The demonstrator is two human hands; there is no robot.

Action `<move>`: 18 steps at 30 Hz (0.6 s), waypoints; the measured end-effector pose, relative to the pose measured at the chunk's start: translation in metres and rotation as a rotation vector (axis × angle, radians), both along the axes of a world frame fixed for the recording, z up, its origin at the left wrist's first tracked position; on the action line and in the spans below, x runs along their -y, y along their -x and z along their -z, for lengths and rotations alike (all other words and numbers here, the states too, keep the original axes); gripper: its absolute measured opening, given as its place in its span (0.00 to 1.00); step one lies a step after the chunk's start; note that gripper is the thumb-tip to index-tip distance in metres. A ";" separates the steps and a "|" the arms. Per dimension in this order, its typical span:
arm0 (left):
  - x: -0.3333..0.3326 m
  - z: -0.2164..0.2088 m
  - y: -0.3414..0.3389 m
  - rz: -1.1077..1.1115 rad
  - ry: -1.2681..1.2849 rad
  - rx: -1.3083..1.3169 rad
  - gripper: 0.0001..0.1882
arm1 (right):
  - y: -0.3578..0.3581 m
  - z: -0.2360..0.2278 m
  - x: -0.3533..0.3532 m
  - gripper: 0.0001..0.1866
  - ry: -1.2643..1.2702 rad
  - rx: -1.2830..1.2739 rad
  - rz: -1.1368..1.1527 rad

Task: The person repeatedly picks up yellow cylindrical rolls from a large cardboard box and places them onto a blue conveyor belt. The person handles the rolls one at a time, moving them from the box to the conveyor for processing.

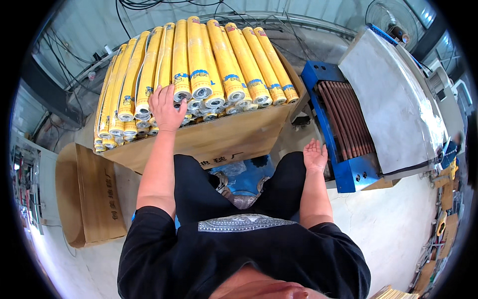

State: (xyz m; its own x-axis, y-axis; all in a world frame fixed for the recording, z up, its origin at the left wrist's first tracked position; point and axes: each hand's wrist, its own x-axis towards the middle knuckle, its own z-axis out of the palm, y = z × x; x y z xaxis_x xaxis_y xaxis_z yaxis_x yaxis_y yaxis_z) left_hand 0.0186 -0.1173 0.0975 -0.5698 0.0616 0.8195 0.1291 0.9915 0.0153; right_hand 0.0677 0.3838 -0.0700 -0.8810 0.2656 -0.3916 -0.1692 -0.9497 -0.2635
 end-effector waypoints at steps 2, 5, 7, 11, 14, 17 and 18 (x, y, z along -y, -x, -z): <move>0.003 0.002 0.001 0.012 0.001 -0.008 0.29 | 0.001 0.000 0.001 0.24 0.009 -0.001 0.003; 0.003 0.003 0.001 -0.001 0.006 -0.010 0.28 | 0.001 -0.001 0.003 0.23 0.053 -0.006 0.052; 0.003 0.003 0.001 -0.003 0.005 -0.011 0.28 | 0.000 -0.002 0.004 0.23 0.051 -0.004 0.045; 0.002 0.003 0.003 0.003 0.000 -0.020 0.29 | 0.000 -0.003 0.004 0.22 0.008 -0.003 0.008; 0.003 0.004 0.003 -0.005 -0.002 -0.016 0.29 | 0.001 -0.004 0.005 0.22 -0.009 0.000 0.000; 0.002 0.003 0.002 0.005 -0.001 -0.022 0.29 | 0.000 -0.004 0.005 0.23 -0.006 -0.012 0.002; 0.002 0.003 0.002 0.003 -0.001 -0.022 0.29 | 0.000 -0.004 0.005 0.23 -0.004 -0.015 0.001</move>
State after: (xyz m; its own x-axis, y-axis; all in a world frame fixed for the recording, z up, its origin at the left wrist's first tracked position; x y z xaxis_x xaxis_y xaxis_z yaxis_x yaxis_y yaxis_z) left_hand 0.0162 -0.1191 0.0945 -0.5518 0.0629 0.8316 0.1326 0.9911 0.0131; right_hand 0.0677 0.3789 -0.0658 -0.8862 0.2684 -0.3775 -0.1745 -0.9484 -0.2648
